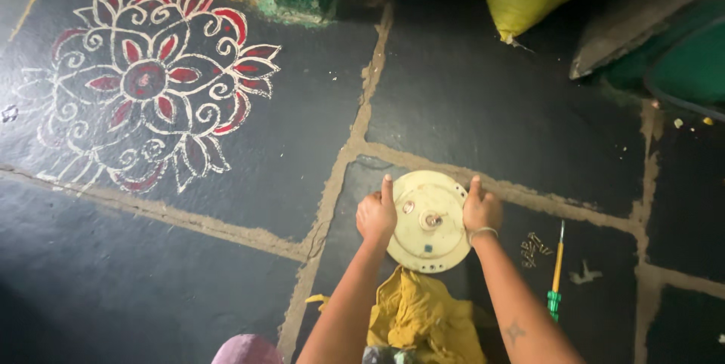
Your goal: The person assembles a circular electrical device on the floor. They place a pink ring around the central component, position a beige cover over it, and then insert and tighten multiple screws around the perimeter using a screwdriver.
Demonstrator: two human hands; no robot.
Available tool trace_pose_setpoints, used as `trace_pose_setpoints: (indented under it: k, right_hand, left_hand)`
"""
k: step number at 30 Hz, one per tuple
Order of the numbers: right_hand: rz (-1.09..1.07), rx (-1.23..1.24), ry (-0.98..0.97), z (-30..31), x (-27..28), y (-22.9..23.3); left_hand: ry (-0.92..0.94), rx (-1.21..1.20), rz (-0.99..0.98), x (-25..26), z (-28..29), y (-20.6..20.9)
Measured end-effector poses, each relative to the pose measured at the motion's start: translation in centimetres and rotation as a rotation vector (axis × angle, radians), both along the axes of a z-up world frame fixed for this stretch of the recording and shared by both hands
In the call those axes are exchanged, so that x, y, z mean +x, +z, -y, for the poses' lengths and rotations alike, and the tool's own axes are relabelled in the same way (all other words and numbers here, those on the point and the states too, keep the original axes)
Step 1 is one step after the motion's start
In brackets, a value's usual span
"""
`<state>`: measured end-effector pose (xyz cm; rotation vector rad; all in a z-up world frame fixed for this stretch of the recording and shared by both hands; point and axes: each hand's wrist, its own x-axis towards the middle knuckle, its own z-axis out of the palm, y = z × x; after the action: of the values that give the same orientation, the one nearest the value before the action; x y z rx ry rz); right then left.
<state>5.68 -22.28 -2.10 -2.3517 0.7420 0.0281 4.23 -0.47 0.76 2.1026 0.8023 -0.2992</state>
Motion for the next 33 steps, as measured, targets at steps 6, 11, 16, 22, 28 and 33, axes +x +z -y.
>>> trace_pose_setpoints:
  k: [6, 11, 16, 22, 28, 33]
  right_hand:
    - [0.233, 0.235, -0.074, -1.1, -4.5, -0.2]
    - [0.333, 0.324, -0.115, -1.7, -7.7, -2.8]
    - [0.152, 0.303, -0.091, -0.4, -8.5, -5.4]
    - [-0.052, 0.161, -0.025, -0.2, -8.3, -4.5]
    - [-0.066, 0.420, -0.018, 0.8, -8.6, -0.4]
    - [0.073, 0.378, -0.040, 7.9, -10.6, 2.5]
  left_hand:
    - [0.038, -0.001, 0.019, -1.7, -0.6, -0.5]
    - [-0.075, 0.127, 0.168, -2.5, -1.3, 1.5]
    - [-0.286, 0.212, 0.456, -3.4, 1.1, 3.3]
    - [-0.354, 0.279, 0.427, -3.9, 2.3, 3.6]
    - [-0.377, 0.298, 0.387, -3.3, 2.4, 3.2]
    - [-0.466, 0.222, 0.395, -3.4, 1.2, 3.0]
